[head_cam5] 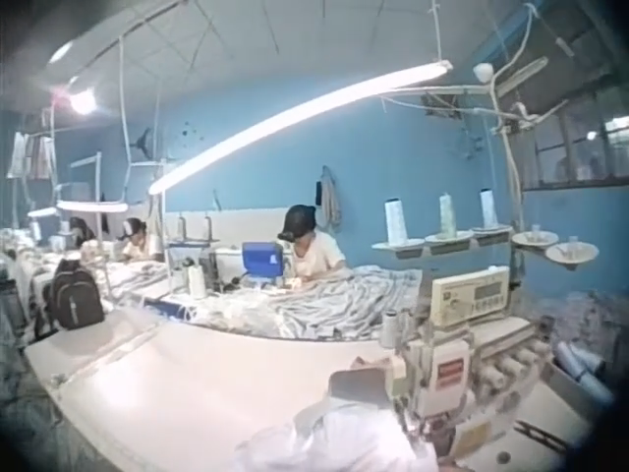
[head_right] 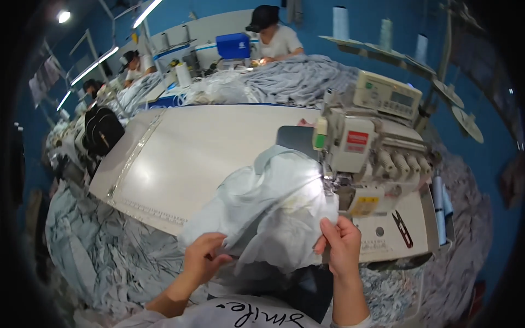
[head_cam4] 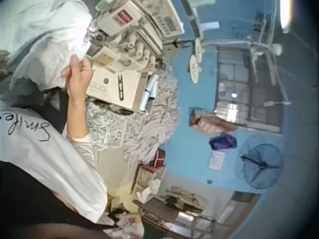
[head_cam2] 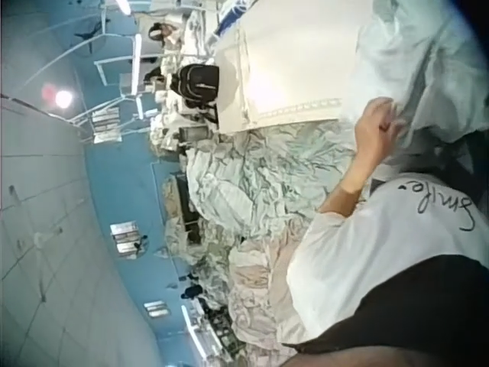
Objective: Sewing fabric edges using an industrial sewing machine to assemble pillowcases.
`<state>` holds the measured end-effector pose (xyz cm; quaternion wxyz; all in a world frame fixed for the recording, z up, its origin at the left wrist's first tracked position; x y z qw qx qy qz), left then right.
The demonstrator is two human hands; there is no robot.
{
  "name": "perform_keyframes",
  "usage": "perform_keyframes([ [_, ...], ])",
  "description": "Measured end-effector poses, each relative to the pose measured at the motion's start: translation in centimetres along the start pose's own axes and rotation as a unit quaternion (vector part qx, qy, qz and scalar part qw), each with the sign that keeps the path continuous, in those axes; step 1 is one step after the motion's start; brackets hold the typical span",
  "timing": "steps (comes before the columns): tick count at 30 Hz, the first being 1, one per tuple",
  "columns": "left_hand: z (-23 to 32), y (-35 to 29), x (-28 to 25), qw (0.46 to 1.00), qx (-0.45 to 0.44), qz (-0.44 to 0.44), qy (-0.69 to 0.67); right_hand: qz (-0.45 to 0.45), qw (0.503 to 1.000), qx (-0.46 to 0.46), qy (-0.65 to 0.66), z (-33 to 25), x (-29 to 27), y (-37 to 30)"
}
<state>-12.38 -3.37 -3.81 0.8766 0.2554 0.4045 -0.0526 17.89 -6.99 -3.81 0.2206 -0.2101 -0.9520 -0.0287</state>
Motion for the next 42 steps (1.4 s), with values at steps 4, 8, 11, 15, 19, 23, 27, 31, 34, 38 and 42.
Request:
perform_keyframes([
  [4,1.0,6.9,-2.3,0.990,0.079,0.098,0.056,0.004,1.000,-0.008,-0.013,0.4,0.2,-0.2],
  [8,-0.8,13.6,1.3,0.981,0.175,0.081,0.002,-0.004,1.000,-0.018,-0.015,0.8,1.1,-0.2],
  [11,-2.5,17.1,4.2,0.978,0.171,0.104,0.060,-0.002,1.000,-0.022,-0.001,0.7,1.3,-0.2],
  [15,-3.7,19.1,5.4,0.987,0.155,0.017,-0.024,0.009,1.000,-0.024,-0.011,0.3,1.1,-0.2],
  [19,-2.1,17.3,-1.1,0.949,0.257,0.181,-0.031,0.015,1.000,-0.017,-0.019,0.4,1.0,-0.2],
  [23,2.8,10.6,-3.1,0.873,0.428,0.191,0.137,0.017,0.999,-0.015,-0.024,0.5,0.4,-0.1],
  [27,1.3,12.9,-1.5,0.960,0.268,0.080,0.018,0.025,0.999,-0.028,-0.039,0.5,0.7,-0.1],
  [31,-2.8,17.6,3.1,0.957,0.264,0.068,0.099,0.028,0.998,-0.038,-0.043,0.4,1.5,-0.2],
  [34,-4.3,20.0,5.8,0.974,0.217,-0.050,-0.037,0.038,0.998,-0.040,-0.042,0.6,1.2,-0.4],
  [38,-4.9,20.3,3.6,0.937,0.099,-0.111,-0.316,0.036,0.997,-0.039,-0.047,0.4,1.2,-0.4],
  [42,-3.4,18.7,-2.6,0.943,0.287,0.099,-0.134,0.027,0.998,-0.030,-0.043,0.7,1.3,-0.2],
])
Point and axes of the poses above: each hand's wrist, its own y-axis towards the middle knuckle, its own x-axis out of the palm, z = x × y, the point moved 6 cm from there along y, towards the middle knuckle, and after that the axes turned 8 degrees about y, right-handed, at the moved point
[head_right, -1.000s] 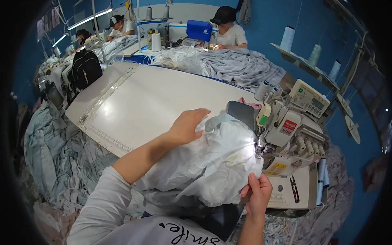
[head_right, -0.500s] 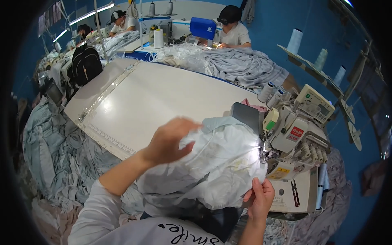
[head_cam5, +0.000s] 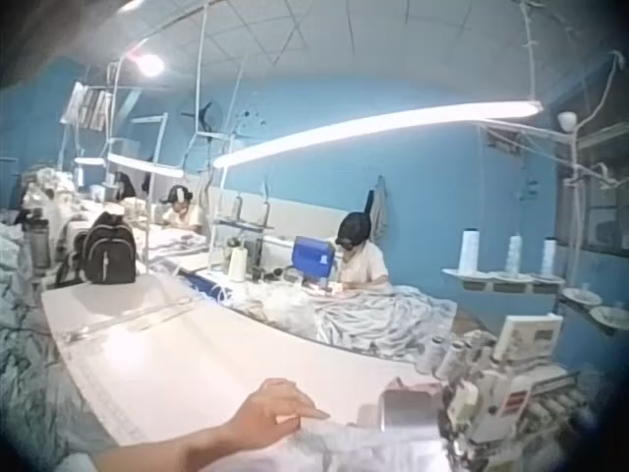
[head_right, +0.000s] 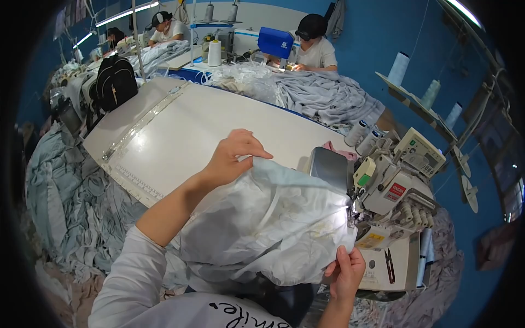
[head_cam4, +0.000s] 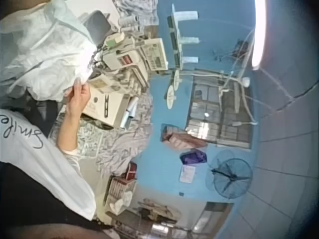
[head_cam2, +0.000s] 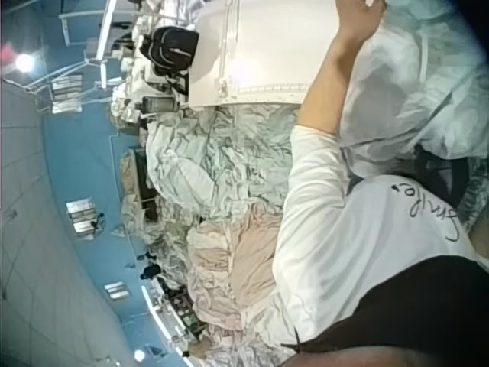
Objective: Sewing fabric edges using an industrial sewing machine to assemble pillowcases.
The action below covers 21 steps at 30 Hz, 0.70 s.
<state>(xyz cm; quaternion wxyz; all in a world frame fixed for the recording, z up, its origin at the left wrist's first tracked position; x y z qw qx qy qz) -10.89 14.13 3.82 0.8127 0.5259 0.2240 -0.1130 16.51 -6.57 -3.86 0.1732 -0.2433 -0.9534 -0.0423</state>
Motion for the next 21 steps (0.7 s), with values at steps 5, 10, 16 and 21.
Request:
perform_keyframes([
  [5,1.4,0.9,-0.4,0.999,-0.003,0.033,-0.017,0.002,1.000,0.000,0.014,-0.2,-0.9,0.0],
  [10,0.1,0.4,0.6,0.989,-0.075,0.018,-0.126,-0.009,1.000,0.001,0.015,-0.1,-0.5,0.1],
  [16,0.1,0.3,0.7,0.985,-0.082,0.010,-0.150,0.000,1.000,-0.001,0.011,-0.4,-0.2,0.1],
  [21,0.4,0.3,0.7,0.984,-0.083,0.009,-0.154,0.004,1.000,-0.002,-0.007,-0.4,-0.3,0.1],
])
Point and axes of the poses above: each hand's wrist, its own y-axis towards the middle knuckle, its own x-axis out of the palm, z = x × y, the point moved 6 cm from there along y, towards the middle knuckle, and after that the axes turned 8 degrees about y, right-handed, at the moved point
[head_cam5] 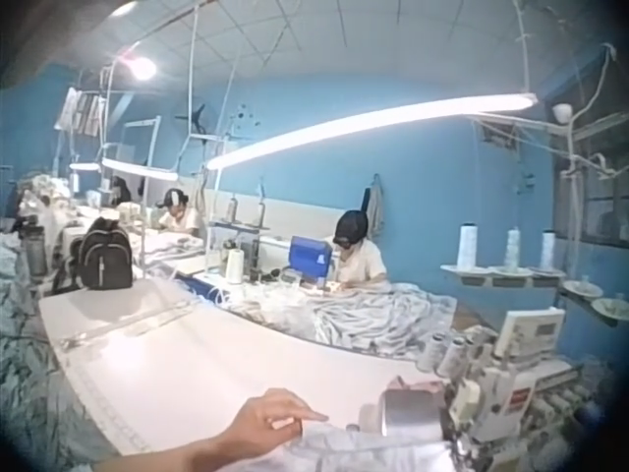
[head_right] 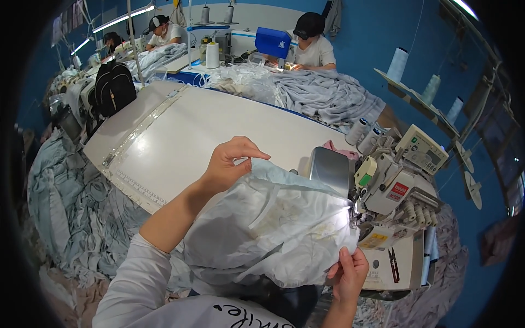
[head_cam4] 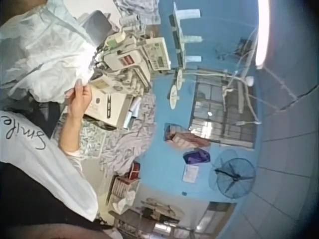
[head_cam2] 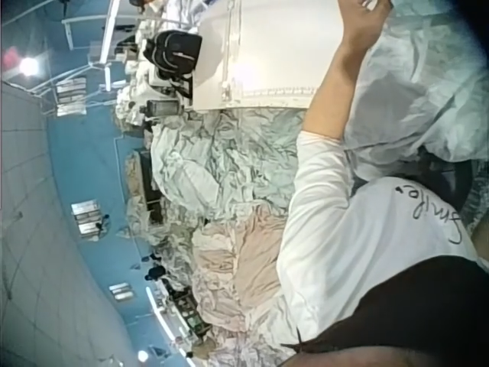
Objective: Sewing fabric edges using an industrial sewing machine to assemble pillowcases.
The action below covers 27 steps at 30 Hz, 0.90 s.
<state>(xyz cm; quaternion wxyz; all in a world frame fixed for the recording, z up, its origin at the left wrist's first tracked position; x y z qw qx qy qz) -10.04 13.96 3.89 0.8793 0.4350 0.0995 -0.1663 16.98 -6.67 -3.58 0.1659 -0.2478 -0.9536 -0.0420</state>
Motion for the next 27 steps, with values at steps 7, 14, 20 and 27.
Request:
perform_keyframes([
  [7,0.2,-0.2,-0.1,1.000,-0.002,-0.002,-0.023,0.001,1.000,-0.001,0.014,0.2,0.0,-0.1],
  [14,0.8,0.2,0.1,1.000,-0.005,-0.007,-0.001,0.026,0.999,-0.022,-0.002,0.1,-0.2,-0.7],
  [20,7.0,1.4,1.6,0.985,0.105,0.030,0.135,0.001,0.929,-0.159,-0.334,1.2,2.7,-2.5],
  [27,13.1,-1.4,15.9,0.923,0.168,-0.293,0.186,-0.146,0.898,-0.243,-0.337,1.6,6.9,-4.2],
])
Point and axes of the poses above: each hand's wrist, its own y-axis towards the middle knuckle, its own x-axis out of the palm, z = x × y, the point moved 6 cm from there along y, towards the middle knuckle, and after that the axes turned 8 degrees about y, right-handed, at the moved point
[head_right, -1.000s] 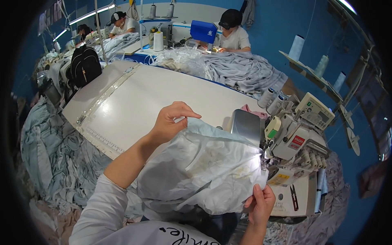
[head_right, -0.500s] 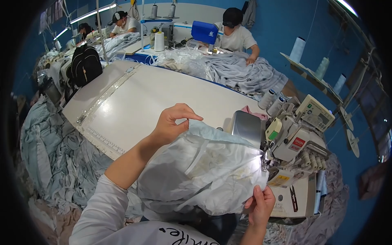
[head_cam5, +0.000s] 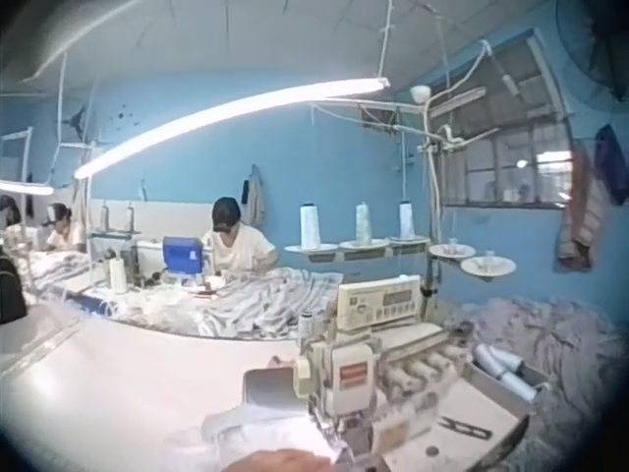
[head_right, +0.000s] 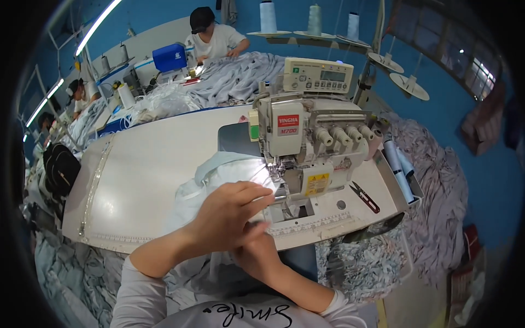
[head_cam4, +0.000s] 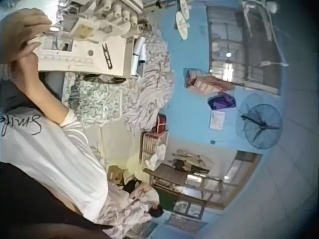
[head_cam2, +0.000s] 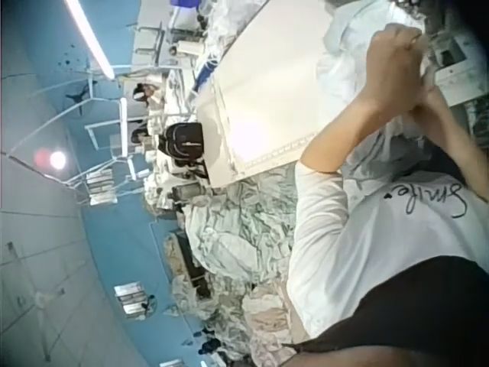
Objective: Sewing fabric edges using an industrial sewing machine to assemble pillowcases.
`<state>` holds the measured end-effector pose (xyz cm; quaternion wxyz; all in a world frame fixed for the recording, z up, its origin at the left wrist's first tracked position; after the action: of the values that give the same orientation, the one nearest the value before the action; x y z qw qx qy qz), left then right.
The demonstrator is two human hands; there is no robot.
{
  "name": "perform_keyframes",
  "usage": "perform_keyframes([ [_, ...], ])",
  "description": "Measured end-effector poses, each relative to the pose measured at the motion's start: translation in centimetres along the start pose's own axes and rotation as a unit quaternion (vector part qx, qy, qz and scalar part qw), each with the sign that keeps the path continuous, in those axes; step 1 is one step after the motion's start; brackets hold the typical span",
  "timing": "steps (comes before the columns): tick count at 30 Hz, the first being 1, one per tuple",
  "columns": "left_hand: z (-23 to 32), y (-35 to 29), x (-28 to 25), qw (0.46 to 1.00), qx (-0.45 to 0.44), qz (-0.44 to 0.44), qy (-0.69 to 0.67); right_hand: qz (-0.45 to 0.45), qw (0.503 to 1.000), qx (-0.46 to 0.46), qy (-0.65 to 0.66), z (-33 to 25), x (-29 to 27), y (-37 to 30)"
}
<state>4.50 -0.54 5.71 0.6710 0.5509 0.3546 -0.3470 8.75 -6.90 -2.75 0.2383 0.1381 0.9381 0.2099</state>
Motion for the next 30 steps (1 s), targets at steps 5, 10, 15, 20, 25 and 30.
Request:
perform_keyframes([
  [5,-1.2,-1.1,0.9,0.998,-0.006,0.001,0.058,0.072,0.993,0.043,-0.089,-0.3,-5.5,-1.4],
  [10,-0.5,-0.7,0.1,0.998,-0.013,0.004,0.068,0.249,0.842,0.048,-0.476,4.8,-19.7,-3.3],
  [15,-1.2,-0.2,0.4,0.998,-0.024,-0.011,0.063,0.142,0.834,0.162,-0.508,11.2,-24.8,-4.8],
  [20,-2.0,-0.1,-0.5,0.996,-0.050,0.010,0.070,0.076,0.802,0.159,-0.570,12.8,-24.9,-3.3],
  [25,-3.0,-0.2,-0.7,0.991,-0.076,0.028,0.103,0.208,0.869,0.137,-0.427,10.9,-25.2,-3.5],
  [30,-3.5,-0.9,-2.0,0.977,-0.093,0.081,0.174,0.204,0.946,0.083,-0.240,4.4,-19.6,-3.5],
])
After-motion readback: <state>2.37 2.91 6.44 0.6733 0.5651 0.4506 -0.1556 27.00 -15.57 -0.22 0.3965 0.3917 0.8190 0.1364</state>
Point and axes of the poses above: each hand's wrist, its own y-axis towards the middle knuckle, its own x-axis out of the palm, z = x × y, the point moved 6 cm from there along y, towards the middle knuckle, and after that the axes turned 8 degrees about y, right-handed, at the moved point
